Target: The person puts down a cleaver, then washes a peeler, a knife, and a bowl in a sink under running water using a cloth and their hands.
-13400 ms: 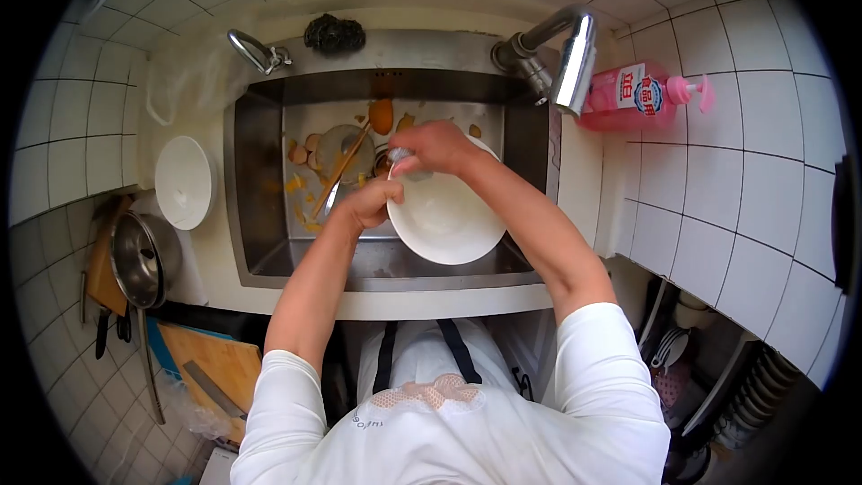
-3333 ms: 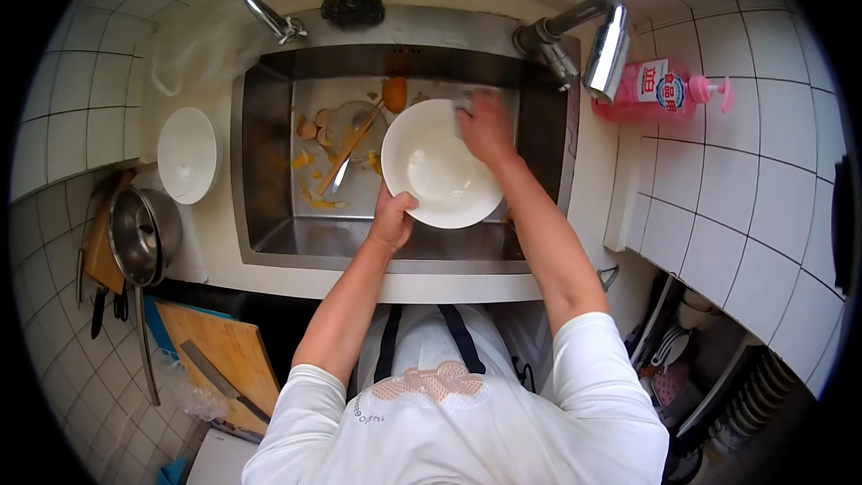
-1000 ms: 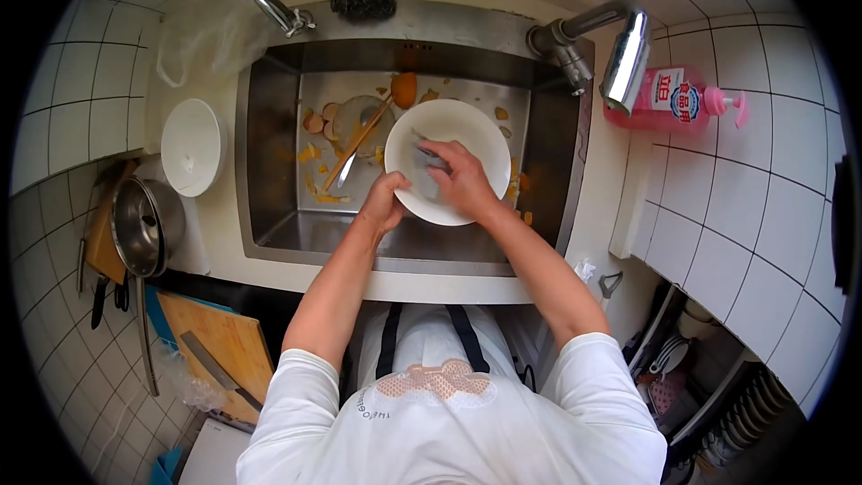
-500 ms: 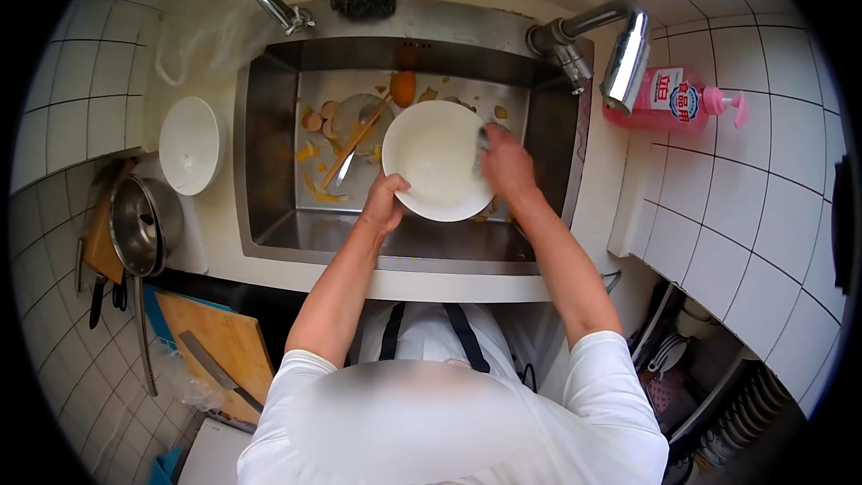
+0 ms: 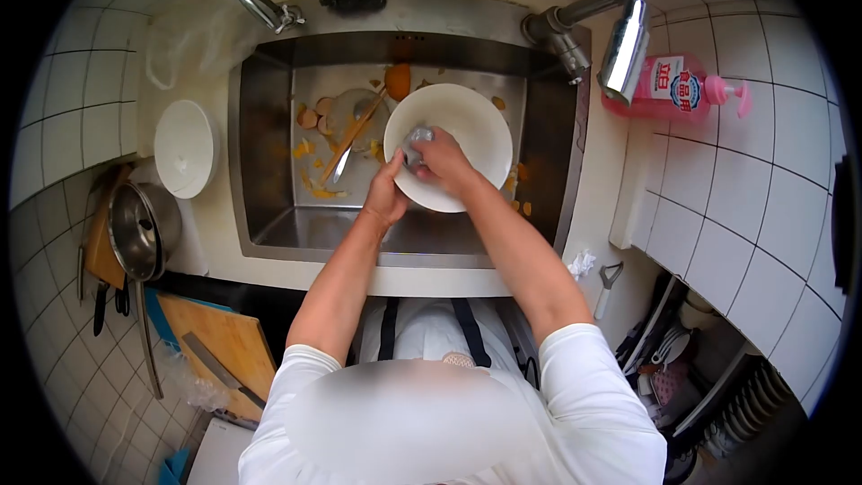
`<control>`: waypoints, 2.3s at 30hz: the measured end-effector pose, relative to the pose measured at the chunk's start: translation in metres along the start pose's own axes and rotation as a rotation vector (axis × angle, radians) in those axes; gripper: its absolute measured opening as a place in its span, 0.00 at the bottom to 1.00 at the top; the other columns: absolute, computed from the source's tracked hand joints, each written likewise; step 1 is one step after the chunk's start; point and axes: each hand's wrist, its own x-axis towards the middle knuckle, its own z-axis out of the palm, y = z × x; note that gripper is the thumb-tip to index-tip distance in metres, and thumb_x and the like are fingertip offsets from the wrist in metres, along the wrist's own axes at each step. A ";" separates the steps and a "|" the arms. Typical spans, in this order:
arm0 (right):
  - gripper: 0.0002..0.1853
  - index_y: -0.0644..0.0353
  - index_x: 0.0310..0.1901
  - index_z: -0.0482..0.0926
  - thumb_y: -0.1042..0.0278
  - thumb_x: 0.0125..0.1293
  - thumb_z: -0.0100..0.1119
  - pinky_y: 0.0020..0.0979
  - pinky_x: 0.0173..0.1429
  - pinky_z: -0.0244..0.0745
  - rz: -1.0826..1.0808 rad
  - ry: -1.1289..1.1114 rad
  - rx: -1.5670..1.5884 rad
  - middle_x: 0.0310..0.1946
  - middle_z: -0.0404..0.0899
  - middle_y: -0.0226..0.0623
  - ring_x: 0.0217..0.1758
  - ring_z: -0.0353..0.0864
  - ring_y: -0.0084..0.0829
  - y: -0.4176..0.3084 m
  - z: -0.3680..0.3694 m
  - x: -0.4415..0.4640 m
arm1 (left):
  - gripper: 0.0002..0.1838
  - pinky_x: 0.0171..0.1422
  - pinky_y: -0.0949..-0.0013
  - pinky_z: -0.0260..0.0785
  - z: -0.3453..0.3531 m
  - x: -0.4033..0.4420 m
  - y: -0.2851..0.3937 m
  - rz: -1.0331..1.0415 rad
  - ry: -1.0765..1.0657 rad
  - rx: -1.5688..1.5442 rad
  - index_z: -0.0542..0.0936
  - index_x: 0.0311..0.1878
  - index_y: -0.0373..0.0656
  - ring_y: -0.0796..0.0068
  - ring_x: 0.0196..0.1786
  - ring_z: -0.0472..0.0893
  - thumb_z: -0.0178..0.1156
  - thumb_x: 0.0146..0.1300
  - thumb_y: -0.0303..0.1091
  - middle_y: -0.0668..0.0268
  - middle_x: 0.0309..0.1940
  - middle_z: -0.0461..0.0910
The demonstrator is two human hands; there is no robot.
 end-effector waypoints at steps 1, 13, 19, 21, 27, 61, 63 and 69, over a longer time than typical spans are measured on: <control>0.18 0.64 0.49 0.67 0.70 0.56 0.50 0.28 0.22 0.72 0.069 0.030 0.154 0.32 0.75 0.43 0.28 0.76 0.30 -0.007 0.007 -0.001 | 0.27 0.61 0.64 0.61 -0.004 0.001 0.000 -0.017 -0.032 -0.029 0.68 0.56 0.42 0.67 0.53 0.72 0.49 0.63 0.54 0.63 0.49 0.74; 0.16 0.54 0.45 0.69 0.65 0.52 0.51 0.46 0.42 0.71 -0.415 0.048 -0.890 0.37 0.71 0.46 0.38 0.75 0.50 -0.016 0.014 -0.087 | 0.22 0.57 0.65 0.65 0.011 -0.012 0.019 0.205 0.018 -0.173 0.69 0.54 0.41 0.68 0.51 0.74 0.51 0.63 0.46 0.64 0.48 0.74; 0.16 0.51 0.44 0.71 0.71 0.51 0.50 0.44 0.39 0.73 -0.487 0.140 -1.276 0.36 0.70 0.44 0.37 0.76 0.47 -0.023 -0.057 -0.050 | 0.22 0.60 0.65 0.62 0.002 -0.019 0.032 0.208 0.048 -0.071 0.67 0.56 0.41 0.68 0.54 0.72 0.50 0.63 0.42 0.64 0.50 0.74; 0.12 0.54 0.41 0.72 0.73 0.54 0.47 0.40 0.37 0.75 -0.628 0.312 -1.329 0.36 0.71 0.43 0.36 0.78 0.41 -0.031 -0.065 -0.034 | 0.22 0.61 0.65 0.61 0.006 -0.020 0.033 0.194 0.019 -0.027 0.67 0.57 0.41 0.68 0.55 0.71 0.50 0.63 0.42 0.64 0.51 0.73; 0.16 0.56 0.48 0.71 0.75 0.55 0.46 0.41 0.48 0.70 -0.567 -0.012 -0.990 0.42 0.70 0.46 0.44 0.74 0.48 -0.008 -0.011 -0.016 | 0.24 0.63 0.65 0.59 0.013 -0.025 0.028 0.120 0.031 -0.122 0.65 0.59 0.43 0.68 0.57 0.69 0.49 0.64 0.47 0.65 0.54 0.71; 0.18 0.66 0.45 0.70 0.66 0.53 0.52 0.38 0.44 0.72 0.036 0.142 0.195 0.33 0.76 0.52 0.37 0.77 0.46 -0.039 0.028 -0.010 | 0.31 0.66 0.62 0.55 0.011 -0.010 0.010 0.013 -0.047 -0.121 0.61 0.62 0.47 0.70 0.61 0.65 0.48 0.62 0.57 0.66 0.56 0.68; 0.19 0.67 0.46 0.69 0.65 0.54 0.52 0.39 0.46 0.71 -0.140 0.101 -0.069 0.35 0.76 0.53 0.39 0.77 0.48 -0.030 0.028 -0.018 | 0.31 0.65 0.63 0.56 0.021 -0.012 0.012 0.025 -0.006 -0.163 0.63 0.61 0.46 0.69 0.59 0.67 0.44 0.62 0.60 0.66 0.54 0.70; 0.17 0.59 0.46 0.72 0.66 0.53 0.49 0.41 0.48 0.69 -0.211 -0.232 -0.906 0.42 0.75 0.52 0.45 0.75 0.48 -0.033 -0.012 -0.056 | 0.31 0.66 0.62 0.56 0.010 -0.015 0.015 0.195 -0.003 -0.089 0.62 0.62 0.46 0.69 0.60 0.66 0.47 0.62 0.57 0.65 0.56 0.69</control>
